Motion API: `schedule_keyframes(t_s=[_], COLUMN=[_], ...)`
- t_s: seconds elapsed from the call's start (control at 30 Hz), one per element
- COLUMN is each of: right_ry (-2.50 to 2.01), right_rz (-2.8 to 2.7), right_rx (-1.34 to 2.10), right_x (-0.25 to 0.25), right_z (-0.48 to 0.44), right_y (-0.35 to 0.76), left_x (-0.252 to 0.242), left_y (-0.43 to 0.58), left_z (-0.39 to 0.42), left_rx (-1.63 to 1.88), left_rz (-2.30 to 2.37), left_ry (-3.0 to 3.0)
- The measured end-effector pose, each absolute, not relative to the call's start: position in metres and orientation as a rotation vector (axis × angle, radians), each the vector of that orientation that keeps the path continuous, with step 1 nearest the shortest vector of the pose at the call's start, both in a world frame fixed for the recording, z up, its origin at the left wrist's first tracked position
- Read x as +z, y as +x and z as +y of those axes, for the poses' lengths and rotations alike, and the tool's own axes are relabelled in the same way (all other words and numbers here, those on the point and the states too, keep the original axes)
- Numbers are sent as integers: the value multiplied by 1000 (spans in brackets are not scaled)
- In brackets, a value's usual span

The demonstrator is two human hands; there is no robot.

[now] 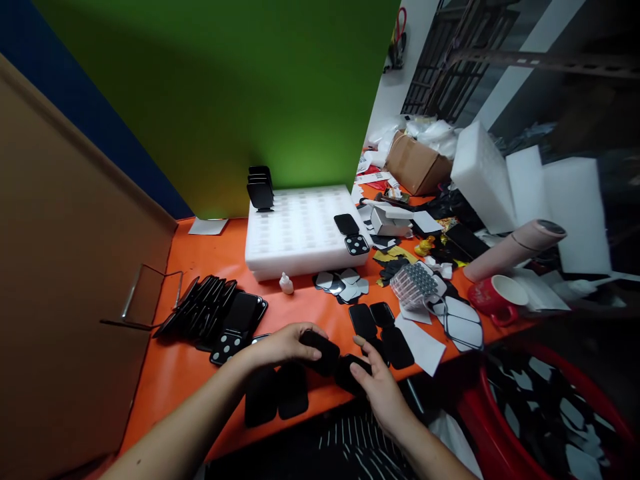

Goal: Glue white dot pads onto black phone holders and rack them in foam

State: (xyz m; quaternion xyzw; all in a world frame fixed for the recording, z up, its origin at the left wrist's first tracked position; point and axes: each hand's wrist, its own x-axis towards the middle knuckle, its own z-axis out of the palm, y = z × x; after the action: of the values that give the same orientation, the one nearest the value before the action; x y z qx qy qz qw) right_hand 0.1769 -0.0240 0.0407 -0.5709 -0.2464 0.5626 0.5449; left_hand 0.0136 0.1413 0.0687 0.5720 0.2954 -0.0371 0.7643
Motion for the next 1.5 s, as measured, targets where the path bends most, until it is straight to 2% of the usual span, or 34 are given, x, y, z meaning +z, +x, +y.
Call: schedule_keyframes(t_s=[0.13,0.23,0.3,0.37,0.43,0.5,0.67,0.83,1.03,1.1,1.23,1.33,1.5], right_ry=[-1287,-1444,-1628,-1869,-2130,-2362,-2535,-2537,-2272,-2087,-1899,-1858,-1801], right_rz=[-545,-862,-1226,-1524,-1654,-1693,-1783,-1763,-1499,-1470,-1412,-1330,-1208], right_rx=[1578,1642,1453,1071,668,410,255,347,1007,1151,1165,1181,1249], right_x=[51,61,67,69,66,59,44,38,28,30,43,54,60], right_z=[-21,-21,-19,-17,-14,-11,-7,-6,-3,-4,-6,-5,0], right_y=[190,204,215,226,236,242,239,237,229,223,218,222,229], left_x=[74,86,95,101,103,101,89,107,188,211,234,238,230], left_y=[14,13,9,3,-5,-13,-30,-45,-64,-59,-33,-12,6], left_z=[133,121,113,107,105,104,100,120,222,264,336,371,399], left_rx=[63,159,238,358,523,673,832,864,952,852,480,237,78], left_rz=[643,569,489,366,264,249,371,672,1347,1324,1320,1320,1206], left_ry=[1288,1555,1826,2102,2321,2484,2650,2462,2423,2546,2793,2871,2898])
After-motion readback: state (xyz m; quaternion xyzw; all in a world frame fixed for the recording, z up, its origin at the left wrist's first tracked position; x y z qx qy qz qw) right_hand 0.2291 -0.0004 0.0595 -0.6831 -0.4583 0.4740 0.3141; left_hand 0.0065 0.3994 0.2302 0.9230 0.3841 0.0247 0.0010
